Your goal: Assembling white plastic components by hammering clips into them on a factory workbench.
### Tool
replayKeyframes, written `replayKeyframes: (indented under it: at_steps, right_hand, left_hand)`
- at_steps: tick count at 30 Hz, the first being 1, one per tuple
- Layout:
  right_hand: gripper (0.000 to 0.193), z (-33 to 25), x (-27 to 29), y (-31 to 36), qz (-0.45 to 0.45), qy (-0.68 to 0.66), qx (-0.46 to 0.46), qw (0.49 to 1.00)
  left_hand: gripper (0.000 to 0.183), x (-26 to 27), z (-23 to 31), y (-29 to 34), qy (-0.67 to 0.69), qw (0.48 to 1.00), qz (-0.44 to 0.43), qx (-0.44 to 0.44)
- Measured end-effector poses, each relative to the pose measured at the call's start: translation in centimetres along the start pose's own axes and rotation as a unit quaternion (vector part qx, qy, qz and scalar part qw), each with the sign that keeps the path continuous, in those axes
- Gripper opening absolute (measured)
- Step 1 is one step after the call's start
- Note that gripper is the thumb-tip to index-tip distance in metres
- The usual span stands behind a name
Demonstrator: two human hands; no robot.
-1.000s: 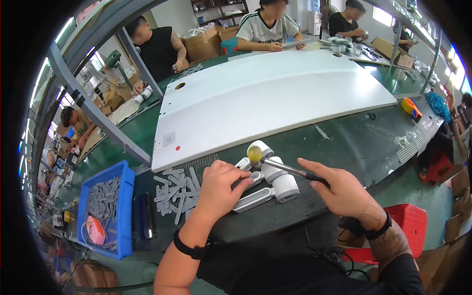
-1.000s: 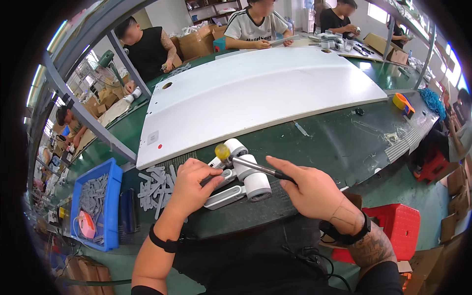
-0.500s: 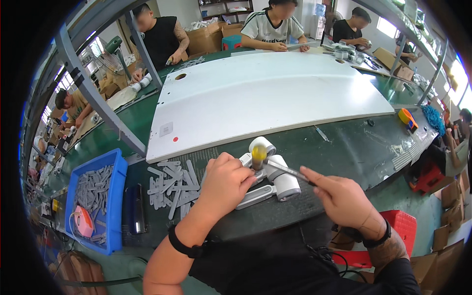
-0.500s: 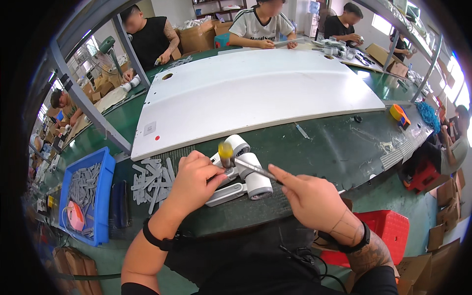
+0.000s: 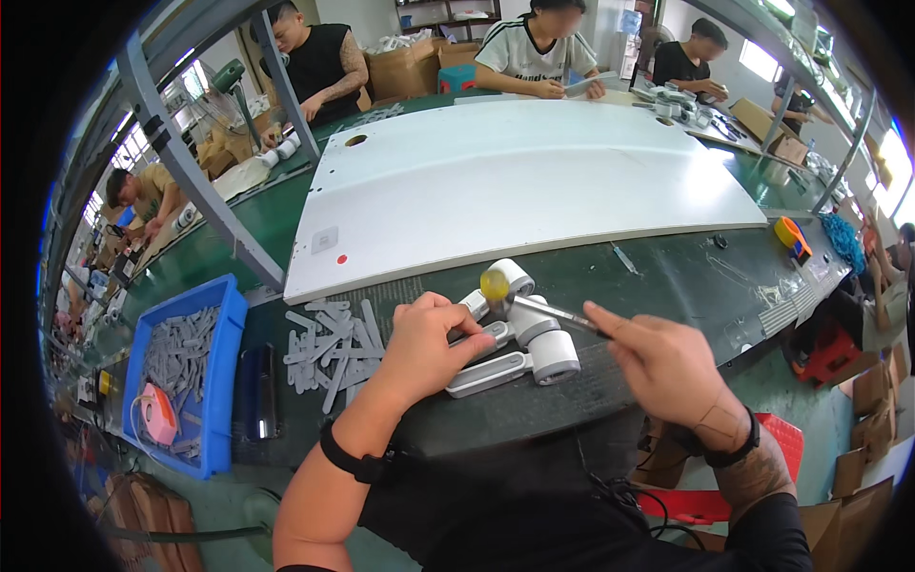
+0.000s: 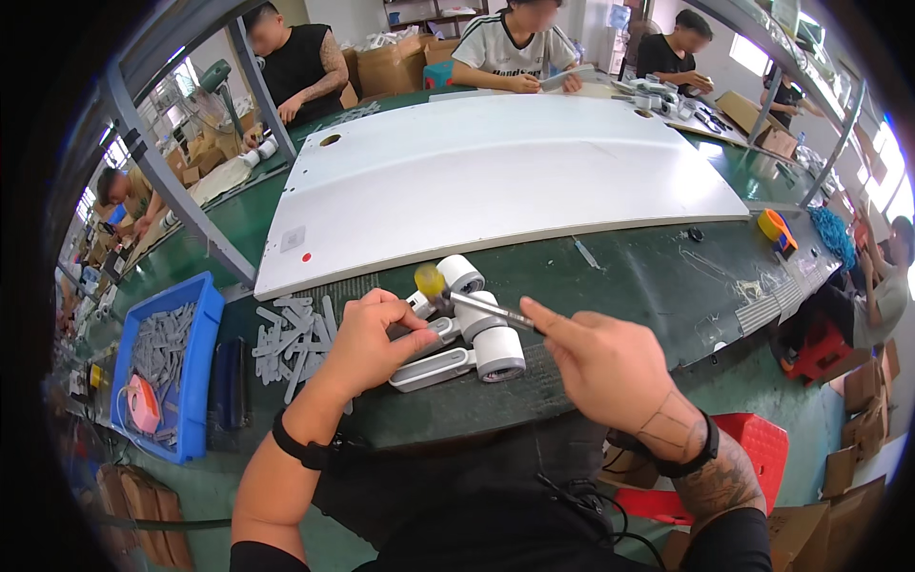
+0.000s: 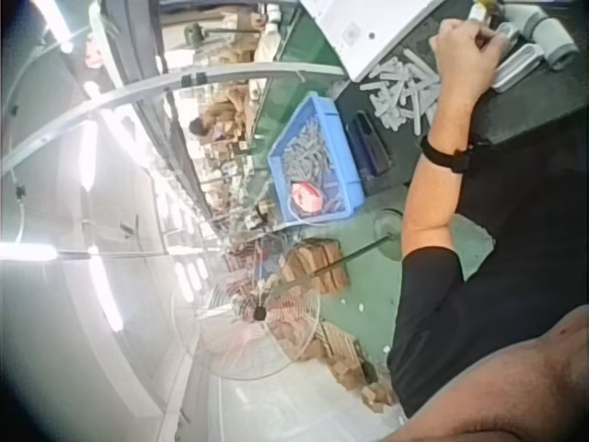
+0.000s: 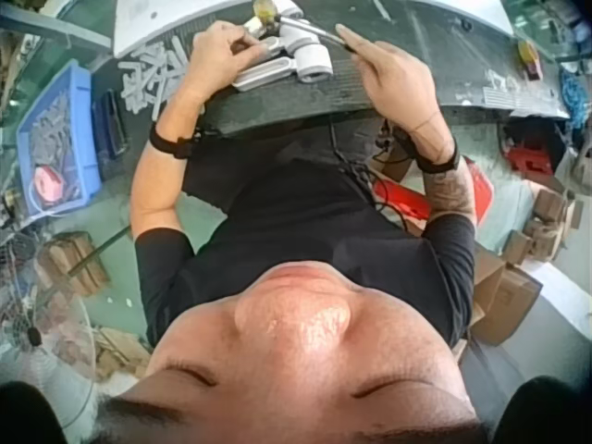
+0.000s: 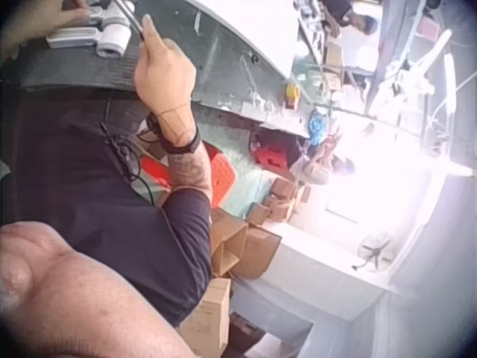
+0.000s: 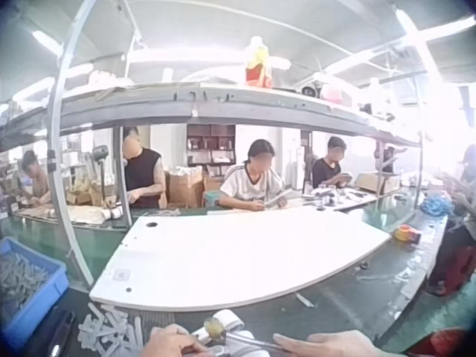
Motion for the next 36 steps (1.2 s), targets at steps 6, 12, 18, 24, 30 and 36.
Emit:
replayKeyframes:
  at_steps: [6,12,18,24,30,36]
  right_hand:
    - [0.051,-0.6,0.6,0.7,0.101,-0.067,-0.025,0.992]
    - [0.053,0.1,0.1,0.7,0.027,-0.021,-0.002,0.999]
    - [0.055,0.6,-1.9,2.0,0.052,-0.035,0.001,0.998]
    - [0.055,0.1,-0.1,1.4,0.066,-0.072,-0.052,0.994]
    - [0.053,0.4,-2.4,1.8,0.007,-0.022,-0.007,1.0]
    - [0.054,-1.5,-0.8,0.3,0.053,-0.058,0.004,0.997]
  left_hand:
    - [0.02,0.1,0.2,-0.1,0.002,1.0,0.008,-0.009]
    - [0.021,0.1,-0.2,0.0,-0.011,1.0,-0.002,0.005]
    - [0.024,0.1,0.3,-0.1,-0.031,0.999,-0.016,0.005]
    - [0.028,1.0,-0.2,1.2,-0.072,0.997,0.031,-0.021]
    - [0.036,3.1,-1.1,3.7,-0.11,0.992,0.053,-0.027]
    - [0.034,3.0,-1.2,5.8,-0.097,0.989,0.102,-0.048]
Point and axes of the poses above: each hand's wrist, its own y-axis away from the middle knuckle, its own x-axis out of the back of the hand, z = x × y, the point moved 4 cm from there along -y, towards the middle knuckle, and after that the axes turned 3 degrees about z, right-handed, at the moved point
